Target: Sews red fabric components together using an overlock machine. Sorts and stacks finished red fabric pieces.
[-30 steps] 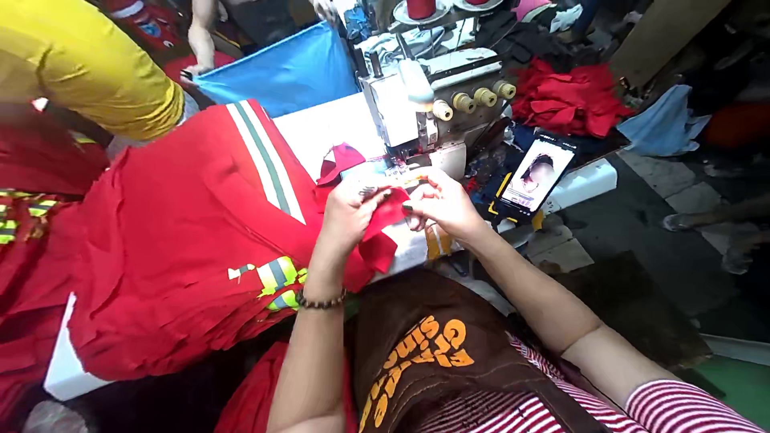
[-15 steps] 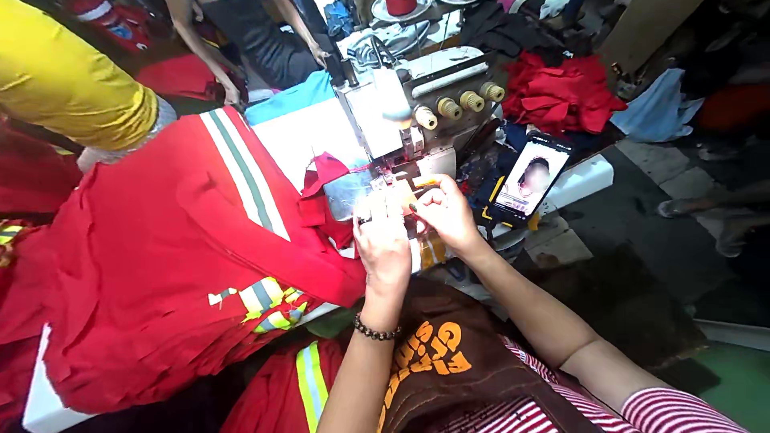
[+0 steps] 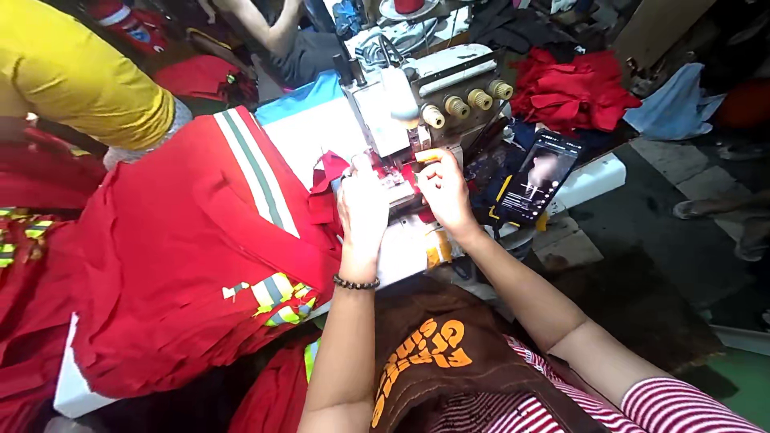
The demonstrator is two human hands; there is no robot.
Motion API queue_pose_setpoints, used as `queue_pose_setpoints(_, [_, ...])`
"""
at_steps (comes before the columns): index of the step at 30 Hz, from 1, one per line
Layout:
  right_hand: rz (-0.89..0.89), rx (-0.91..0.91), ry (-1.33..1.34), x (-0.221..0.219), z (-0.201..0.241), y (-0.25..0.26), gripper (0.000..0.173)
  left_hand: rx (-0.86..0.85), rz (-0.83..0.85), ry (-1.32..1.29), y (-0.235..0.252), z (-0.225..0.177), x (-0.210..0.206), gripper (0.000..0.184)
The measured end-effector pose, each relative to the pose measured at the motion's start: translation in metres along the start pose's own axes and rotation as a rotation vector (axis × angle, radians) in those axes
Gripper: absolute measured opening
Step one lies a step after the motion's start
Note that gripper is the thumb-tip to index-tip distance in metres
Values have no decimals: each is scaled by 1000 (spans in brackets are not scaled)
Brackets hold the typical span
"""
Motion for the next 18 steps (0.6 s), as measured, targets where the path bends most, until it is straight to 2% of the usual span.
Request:
queue_pose_setpoints(4, [40, 74, -164, 1, 7, -19, 38, 95, 60, 216, 53, 11, -10, 37])
queue_pose_setpoints(7, [135, 357, -233, -24, 21, -47, 25, 177, 105, 331, 79, 23, -10, 39])
queue_pose_setpoints(9, [265, 600, -290, -54, 28, -78, 12, 207, 132, 356, 85, 29, -3, 40])
queue_pose_setpoints(10, [365, 719, -293, -71, 31, -93, 12, 226, 142, 341, 86, 32, 1, 41])
queue_pose_setpoints(12, [627, 918, -243, -103, 34, -120, 16, 259, 132, 281, 82, 44, 11, 40])
queue_pose_setpoints(14, [830, 1063, -296, -128, 29, -141, 21, 253, 50, 202, 64, 52, 26, 35])
queue_pose_setpoints(16, [880, 1170, -331, -143, 18, -152, 23, 168, -53, 135, 25, 56, 48, 35])
queue_pose_setpoints(18, [831, 1236, -302, -146, 15, -154, 21, 106, -137, 78, -12, 66, 70, 39])
Point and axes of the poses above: each hand's wrist, its own y-axis towards the middle knuckle, its own x-axis out of the back of the hand, z = x × y, the point moved 7 cm from there along y, towards the middle knuckle, and after that the axes turned 6 degrees about x, right-handed, at the moved point
